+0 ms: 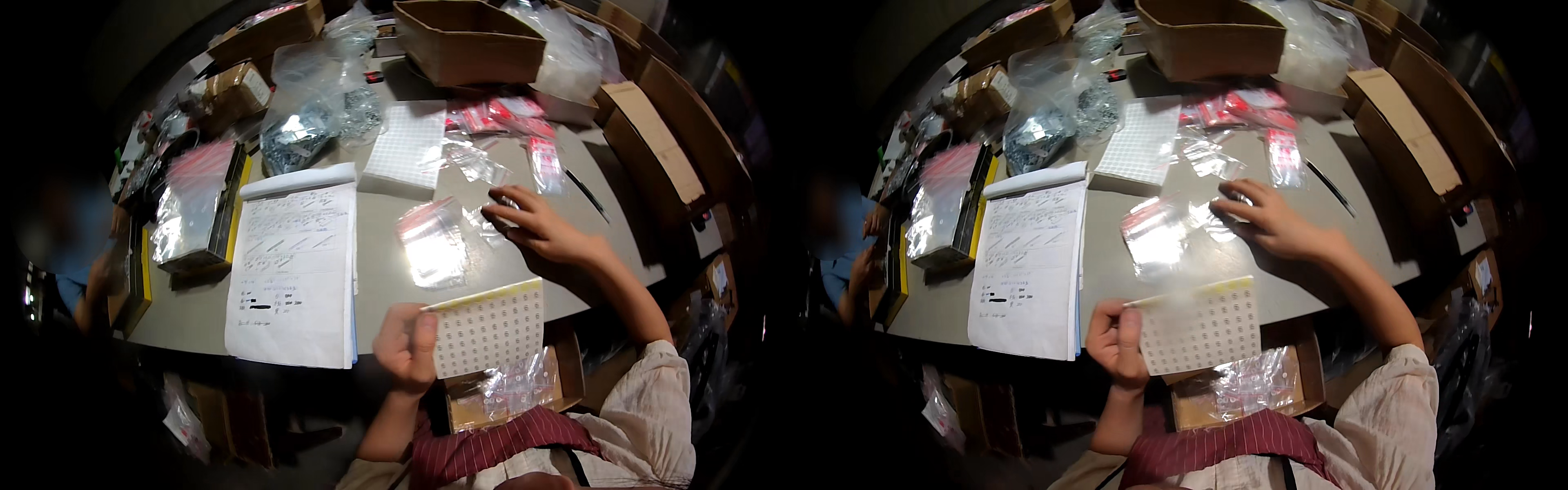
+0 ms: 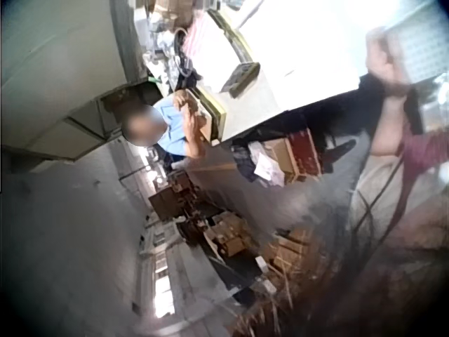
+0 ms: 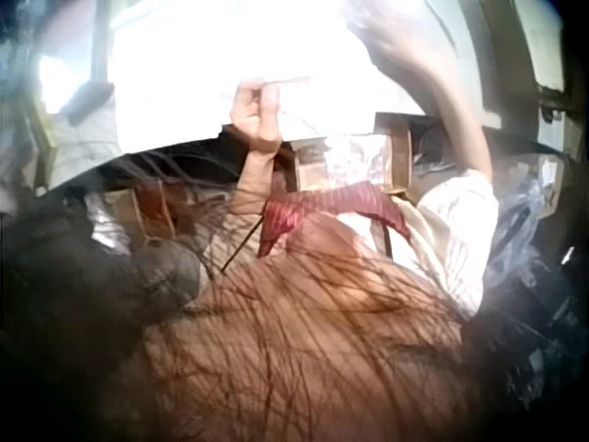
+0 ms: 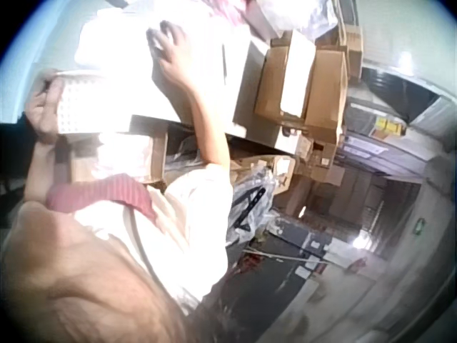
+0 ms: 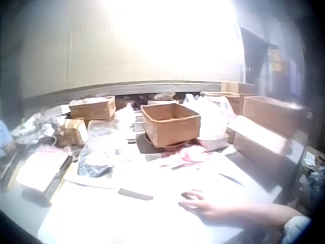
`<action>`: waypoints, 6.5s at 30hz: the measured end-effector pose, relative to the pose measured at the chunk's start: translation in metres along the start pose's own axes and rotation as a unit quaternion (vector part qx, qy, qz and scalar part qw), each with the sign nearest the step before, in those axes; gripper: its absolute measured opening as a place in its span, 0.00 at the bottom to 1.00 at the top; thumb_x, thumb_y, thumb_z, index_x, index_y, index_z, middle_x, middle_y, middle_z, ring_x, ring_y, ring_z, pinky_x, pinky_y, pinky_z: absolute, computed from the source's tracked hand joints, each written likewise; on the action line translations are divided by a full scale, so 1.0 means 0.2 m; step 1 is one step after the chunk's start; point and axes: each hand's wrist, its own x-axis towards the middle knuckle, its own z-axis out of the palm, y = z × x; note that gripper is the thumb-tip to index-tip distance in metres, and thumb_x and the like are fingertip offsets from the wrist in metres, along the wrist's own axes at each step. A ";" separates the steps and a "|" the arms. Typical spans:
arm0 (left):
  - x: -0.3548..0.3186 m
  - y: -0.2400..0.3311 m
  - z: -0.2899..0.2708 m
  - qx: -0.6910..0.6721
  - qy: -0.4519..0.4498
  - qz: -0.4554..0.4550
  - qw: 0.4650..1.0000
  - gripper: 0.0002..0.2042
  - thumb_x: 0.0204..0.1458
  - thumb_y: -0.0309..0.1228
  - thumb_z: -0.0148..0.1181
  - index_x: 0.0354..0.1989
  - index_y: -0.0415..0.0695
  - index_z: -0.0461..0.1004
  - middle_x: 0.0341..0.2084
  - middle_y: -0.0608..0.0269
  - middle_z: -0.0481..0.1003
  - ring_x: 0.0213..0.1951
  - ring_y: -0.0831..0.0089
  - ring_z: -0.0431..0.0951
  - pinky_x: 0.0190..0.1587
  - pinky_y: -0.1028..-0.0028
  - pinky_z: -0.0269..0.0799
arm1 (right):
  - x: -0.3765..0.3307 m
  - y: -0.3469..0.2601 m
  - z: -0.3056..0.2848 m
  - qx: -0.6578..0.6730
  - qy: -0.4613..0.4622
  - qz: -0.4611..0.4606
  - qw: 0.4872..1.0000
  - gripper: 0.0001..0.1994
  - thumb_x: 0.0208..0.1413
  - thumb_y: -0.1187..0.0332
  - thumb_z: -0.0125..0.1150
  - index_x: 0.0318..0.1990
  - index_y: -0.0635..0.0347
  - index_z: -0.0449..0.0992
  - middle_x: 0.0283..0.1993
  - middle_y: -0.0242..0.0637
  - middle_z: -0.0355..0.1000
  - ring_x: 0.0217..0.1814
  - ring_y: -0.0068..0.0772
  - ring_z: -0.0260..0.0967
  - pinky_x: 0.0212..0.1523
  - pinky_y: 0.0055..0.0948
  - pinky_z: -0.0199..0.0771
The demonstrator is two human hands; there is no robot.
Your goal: The person repeatedly picks small items from a sheet and places them into clear plastic bags on a table. The person handles a yellow sheet with small round items and multiple small plastic bags, placing items into the bags one by one.
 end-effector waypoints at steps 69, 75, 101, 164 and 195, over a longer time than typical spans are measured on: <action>0.07 0.02 0.07 -0.018 0.003 -0.063 0.998 0.08 0.66 0.25 0.54 0.44 0.32 0.74 0.33 0.63 0.77 0.32 0.83 0.72 0.36 0.83 0.67 | -0.43 -0.40 -0.23 0.136 -0.131 0.032 0.981 0.16 0.64 0.60 0.64 0.49 0.64 0.78 0.49 0.45 0.76 0.53 0.47 0.73 0.54 0.41 0.73; 0.09 -0.02 0.09 -0.057 0.047 -0.041 0.996 0.08 0.67 0.25 0.52 0.44 0.32 0.73 0.28 0.64 0.77 0.27 0.85 0.72 0.31 0.83 0.67 | -0.50 -0.37 -0.09 0.177 -0.044 0.075 0.980 0.16 0.64 0.67 0.61 0.56 0.65 0.77 0.67 0.49 0.67 0.69 0.50 0.65 0.68 0.43 0.64; 0.04 -0.01 0.11 0.025 -0.014 -0.061 0.998 0.09 0.70 0.27 0.51 0.51 0.33 0.70 0.34 0.59 0.79 0.32 0.83 0.77 0.35 0.83 0.72 | -0.34 -0.48 0.05 0.228 0.114 -0.096 0.962 0.42 0.52 0.62 0.68 0.74 0.58 0.56 0.75 0.58 0.51 0.77 0.61 0.51 0.73 0.50 0.57; 0.07 0.08 0.13 0.093 -0.164 -0.135 0.973 0.06 0.56 0.19 0.63 0.41 0.34 0.82 0.33 0.65 0.82 0.36 0.78 0.78 0.40 0.77 0.73 | -0.30 -0.49 0.13 0.276 0.128 0.077 0.950 0.10 0.54 0.71 0.69 0.39 0.64 0.75 0.35 0.42 0.74 0.37 0.37 0.75 0.38 0.33 0.73; 0.09 -0.02 0.09 0.190 -0.127 -0.049 0.972 0.06 0.57 0.26 0.68 0.40 0.37 0.82 0.31 0.55 0.84 0.34 0.70 0.85 0.37 0.73 0.77 | -0.07 -0.04 -0.21 0.157 0.083 0.209 0.962 0.12 0.58 0.73 0.63 0.46 0.64 0.70 0.38 0.38 0.72 0.40 0.29 0.72 0.45 0.32 0.73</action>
